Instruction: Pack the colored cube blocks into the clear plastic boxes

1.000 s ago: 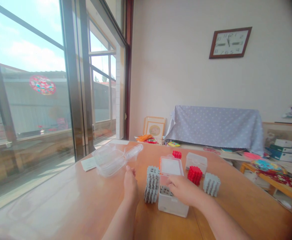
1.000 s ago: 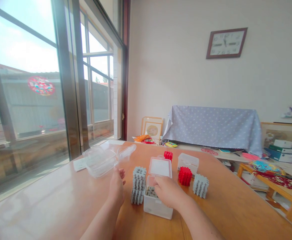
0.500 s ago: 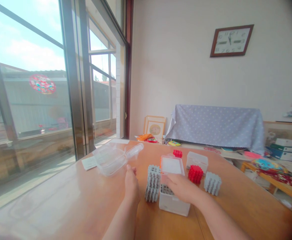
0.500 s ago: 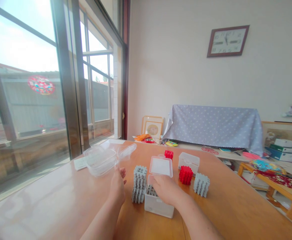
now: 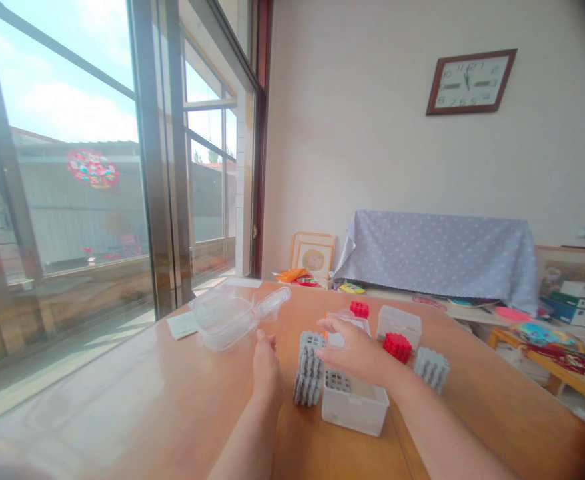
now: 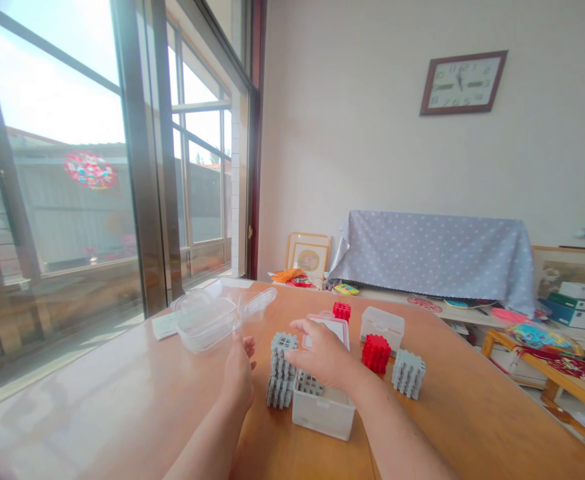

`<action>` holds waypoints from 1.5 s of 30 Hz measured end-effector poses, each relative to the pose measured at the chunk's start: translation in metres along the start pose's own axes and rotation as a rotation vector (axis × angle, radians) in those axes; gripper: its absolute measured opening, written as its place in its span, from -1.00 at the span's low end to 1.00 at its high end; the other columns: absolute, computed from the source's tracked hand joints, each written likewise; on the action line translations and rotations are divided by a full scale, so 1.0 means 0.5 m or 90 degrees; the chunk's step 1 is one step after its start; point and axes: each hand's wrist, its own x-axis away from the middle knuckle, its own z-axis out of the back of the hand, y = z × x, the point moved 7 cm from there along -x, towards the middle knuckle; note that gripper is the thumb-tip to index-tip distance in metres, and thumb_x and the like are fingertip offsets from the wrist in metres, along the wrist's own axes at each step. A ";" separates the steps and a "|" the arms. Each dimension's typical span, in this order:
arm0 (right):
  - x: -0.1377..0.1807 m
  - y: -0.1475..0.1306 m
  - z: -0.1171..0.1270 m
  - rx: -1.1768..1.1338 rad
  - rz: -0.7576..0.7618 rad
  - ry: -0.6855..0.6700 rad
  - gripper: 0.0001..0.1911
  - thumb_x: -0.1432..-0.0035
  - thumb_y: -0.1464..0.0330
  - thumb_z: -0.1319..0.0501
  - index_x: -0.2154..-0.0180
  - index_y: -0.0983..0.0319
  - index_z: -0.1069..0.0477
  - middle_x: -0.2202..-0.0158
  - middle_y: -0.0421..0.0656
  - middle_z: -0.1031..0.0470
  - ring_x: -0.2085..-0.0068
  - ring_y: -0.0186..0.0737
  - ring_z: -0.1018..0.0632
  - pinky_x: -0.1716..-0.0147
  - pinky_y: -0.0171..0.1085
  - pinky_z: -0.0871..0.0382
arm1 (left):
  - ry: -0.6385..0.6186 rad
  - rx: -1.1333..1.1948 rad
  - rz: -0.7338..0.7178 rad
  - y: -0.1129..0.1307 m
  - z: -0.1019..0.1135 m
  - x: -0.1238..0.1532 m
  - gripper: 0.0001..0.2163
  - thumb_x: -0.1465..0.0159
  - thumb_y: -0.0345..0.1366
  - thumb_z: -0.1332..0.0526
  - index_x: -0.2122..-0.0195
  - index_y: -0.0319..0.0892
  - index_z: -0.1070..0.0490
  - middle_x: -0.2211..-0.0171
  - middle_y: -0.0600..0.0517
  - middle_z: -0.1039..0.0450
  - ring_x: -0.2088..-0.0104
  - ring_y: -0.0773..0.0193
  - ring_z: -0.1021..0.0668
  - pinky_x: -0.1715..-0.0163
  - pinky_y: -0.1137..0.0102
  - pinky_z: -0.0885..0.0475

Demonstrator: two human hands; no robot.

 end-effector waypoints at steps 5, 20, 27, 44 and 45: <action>-0.013 0.005 -0.012 0.014 0.009 -0.021 -0.45 0.00 0.29 -0.34 -0.08 0.18 -0.45 -0.13 -0.02 -0.48 -0.17 0.00 -0.45 -0.18 -0.04 -0.29 | -0.007 -0.002 0.000 0.005 0.000 0.005 -0.36 -0.33 0.21 0.10 0.00 -0.27 -0.44 -0.08 -0.24 -0.47 -0.10 -0.02 -0.49 -0.08 0.14 -0.36; 0.063 0.072 0.061 0.118 -0.112 -0.027 -0.71 0.01 0.34 -0.29 0.17 0.18 -0.53 0.25 -0.16 -0.58 0.27 -0.15 -0.54 0.31 -0.28 -0.33 | 0.005 -0.002 0.010 0.000 0.002 0.002 -0.37 -0.33 0.20 0.09 0.02 -0.24 -0.47 -0.05 -0.23 -0.49 -0.09 -0.03 -0.49 -0.09 0.11 -0.36; 0.061 0.099 0.003 0.149 -0.106 -0.101 -0.77 0.08 0.42 -0.31 0.27 0.21 -0.55 0.41 -0.22 -0.54 0.37 -0.22 -0.48 0.42 -0.34 -0.20 | -0.002 -0.014 -0.002 0.006 0.000 0.005 -0.38 -0.33 0.21 0.10 0.05 -0.22 -0.48 -0.05 -0.24 -0.49 -0.10 -0.04 -0.49 -0.11 0.11 -0.35; 0.062 0.101 -0.023 0.281 -0.045 -0.112 -0.74 -0.23 0.39 -0.07 0.44 0.25 -0.47 0.41 -0.17 -0.54 0.35 -0.25 -0.47 0.37 -0.32 -0.09 | -0.016 0.007 0.012 0.010 -0.003 0.015 -0.40 -0.35 0.19 0.08 0.00 -0.24 -0.45 -0.09 -0.21 -0.45 -0.12 0.01 -0.46 -0.08 0.13 -0.34; 0.062 0.101 -0.025 0.296 -0.051 -0.115 -0.72 -0.25 0.37 -0.06 0.44 0.25 -0.46 0.40 -0.15 -0.55 0.35 -0.25 -0.47 0.38 -0.32 -0.07 | -0.017 0.008 0.014 0.011 -0.003 0.015 -0.40 -0.35 0.18 0.08 0.00 -0.23 -0.45 -0.09 -0.21 -0.45 -0.12 0.01 -0.46 -0.08 0.13 -0.34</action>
